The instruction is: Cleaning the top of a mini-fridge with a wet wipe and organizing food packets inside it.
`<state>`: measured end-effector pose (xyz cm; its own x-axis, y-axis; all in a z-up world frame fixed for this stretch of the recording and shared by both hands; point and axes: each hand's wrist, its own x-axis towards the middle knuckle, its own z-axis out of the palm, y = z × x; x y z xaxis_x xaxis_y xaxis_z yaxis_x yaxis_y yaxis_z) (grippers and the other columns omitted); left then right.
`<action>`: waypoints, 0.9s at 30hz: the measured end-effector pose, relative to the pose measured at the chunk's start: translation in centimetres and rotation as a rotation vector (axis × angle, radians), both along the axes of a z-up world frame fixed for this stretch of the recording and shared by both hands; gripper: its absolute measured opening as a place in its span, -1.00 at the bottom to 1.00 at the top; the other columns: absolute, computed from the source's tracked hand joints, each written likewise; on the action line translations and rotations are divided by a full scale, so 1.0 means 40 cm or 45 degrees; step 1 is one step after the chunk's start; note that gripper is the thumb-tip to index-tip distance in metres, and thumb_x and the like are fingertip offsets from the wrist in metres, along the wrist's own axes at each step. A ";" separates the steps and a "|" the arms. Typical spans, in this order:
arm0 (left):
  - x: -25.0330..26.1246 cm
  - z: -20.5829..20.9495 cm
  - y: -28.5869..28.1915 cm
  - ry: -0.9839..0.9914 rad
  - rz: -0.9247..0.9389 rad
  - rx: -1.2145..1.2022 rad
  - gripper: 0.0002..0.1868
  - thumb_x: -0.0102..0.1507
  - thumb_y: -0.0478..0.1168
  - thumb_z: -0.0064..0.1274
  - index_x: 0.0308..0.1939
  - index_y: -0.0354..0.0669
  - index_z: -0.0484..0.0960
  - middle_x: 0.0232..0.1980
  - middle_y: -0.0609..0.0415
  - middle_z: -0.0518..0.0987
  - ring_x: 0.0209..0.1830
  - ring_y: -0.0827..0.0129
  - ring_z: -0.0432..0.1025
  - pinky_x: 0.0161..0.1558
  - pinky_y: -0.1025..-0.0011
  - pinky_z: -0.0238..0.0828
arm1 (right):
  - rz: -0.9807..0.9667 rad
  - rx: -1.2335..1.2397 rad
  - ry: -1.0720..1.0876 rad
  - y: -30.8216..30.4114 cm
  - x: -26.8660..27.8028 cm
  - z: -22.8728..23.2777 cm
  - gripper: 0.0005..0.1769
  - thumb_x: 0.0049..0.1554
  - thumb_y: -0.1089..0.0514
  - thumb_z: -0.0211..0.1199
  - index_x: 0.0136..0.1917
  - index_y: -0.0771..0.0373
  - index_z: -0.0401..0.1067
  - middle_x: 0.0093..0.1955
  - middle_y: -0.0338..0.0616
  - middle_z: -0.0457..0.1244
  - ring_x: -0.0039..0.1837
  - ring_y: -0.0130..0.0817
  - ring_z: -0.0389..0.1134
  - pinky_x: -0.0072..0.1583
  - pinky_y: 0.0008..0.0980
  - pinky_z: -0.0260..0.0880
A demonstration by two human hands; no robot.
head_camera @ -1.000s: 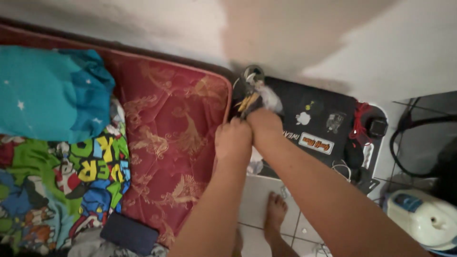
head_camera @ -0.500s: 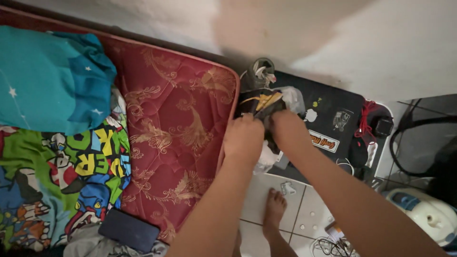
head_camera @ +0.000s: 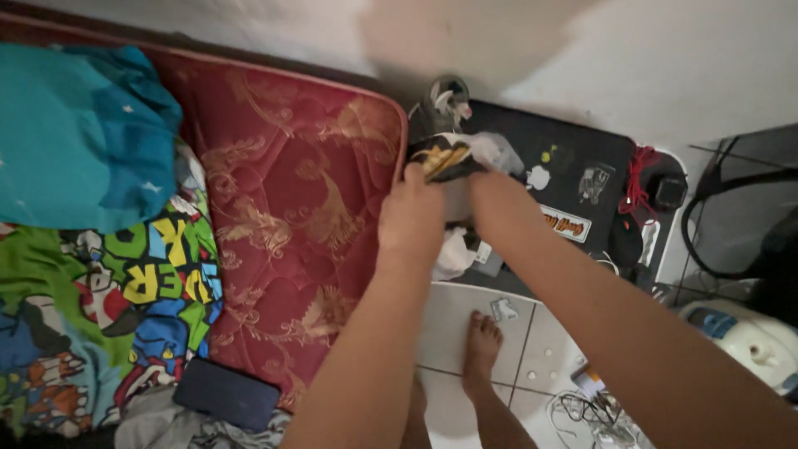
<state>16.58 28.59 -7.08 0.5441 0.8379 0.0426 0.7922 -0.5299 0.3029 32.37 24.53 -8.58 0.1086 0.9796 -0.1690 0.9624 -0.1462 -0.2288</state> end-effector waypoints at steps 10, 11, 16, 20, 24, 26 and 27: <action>-0.057 0.048 0.076 0.191 0.061 -0.067 -0.81 0.26 -0.28 -0.01 -0.25 -0.27 0.70 0.08 -0.16 0.45 -0.14 -0.04 0.56 -0.18 0.10 0.57 | -0.009 -0.011 0.007 -0.039 -0.008 0.055 -0.54 0.16 0.35 0.19 0.34 0.29 0.34 0.03 0.23 0.37 0.02 0.20 0.44 0.03 0.12 0.45; -0.059 0.054 0.059 0.063 0.064 -0.069 -0.79 0.31 -0.25 -0.03 -0.22 -0.28 0.69 0.08 -0.17 0.46 -0.08 -0.04 0.54 -0.10 0.07 0.54 | -0.023 -0.034 -0.007 -0.039 -0.023 0.073 -0.37 0.01 0.28 0.30 0.36 0.36 0.30 0.04 0.28 0.34 -0.01 0.22 0.43 0.00 0.09 0.45; -0.069 0.074 0.008 -0.032 -0.093 -0.074 -0.74 0.21 -0.27 -0.03 -0.06 -0.15 0.67 0.19 -0.23 0.42 0.04 -0.11 0.44 -0.03 0.01 0.44 | 0.212 0.375 0.101 -0.086 0.000 -0.016 -0.53 -0.05 0.19 0.35 0.16 0.27 0.46 -0.03 0.16 0.37 0.05 0.17 0.43 0.10 0.05 0.41; -0.104 0.074 -0.007 -0.222 0.072 -0.229 -0.75 0.28 -0.26 -0.04 -0.01 -0.18 0.66 0.20 -0.18 0.43 0.10 -0.13 0.42 0.08 0.02 0.40 | 0.013 0.241 0.429 -0.100 -0.030 0.074 -0.74 0.12 0.20 0.25 0.10 0.21 0.54 0.02 0.09 0.40 0.08 0.09 0.43 0.11 -0.08 0.43; -0.120 0.056 -0.017 -0.172 0.121 -0.411 -0.69 0.21 -0.39 -0.05 0.02 -0.22 0.63 0.20 -0.16 0.42 0.07 -0.11 0.45 0.09 0.08 0.43 | -0.080 -0.154 0.690 -0.105 -0.077 0.178 -0.73 0.19 0.13 0.17 0.16 0.18 0.49 0.02 0.04 0.42 0.06 -0.01 0.46 0.09 -0.16 0.44; -0.119 0.051 -0.019 -0.255 0.117 -0.374 -0.65 0.20 -0.41 -0.05 0.06 -0.23 0.63 0.17 -0.18 0.42 0.06 -0.12 0.46 0.09 0.09 0.44 | 0.029 -0.054 0.685 -0.120 -0.082 0.130 -0.71 0.17 0.17 0.16 0.16 0.18 0.50 0.02 0.06 0.42 0.07 0.01 0.45 0.09 -0.15 0.45; -0.118 0.049 -0.021 -0.336 0.112 -0.337 -0.60 0.19 -0.43 -0.05 0.10 -0.23 0.62 0.15 -0.20 0.43 0.05 -0.14 0.47 0.08 0.10 0.45 | 0.137 0.044 0.679 -0.128 -0.084 0.106 -0.70 0.15 0.21 0.15 0.15 0.17 0.52 0.02 0.09 0.42 0.08 0.03 0.45 0.10 -0.14 0.46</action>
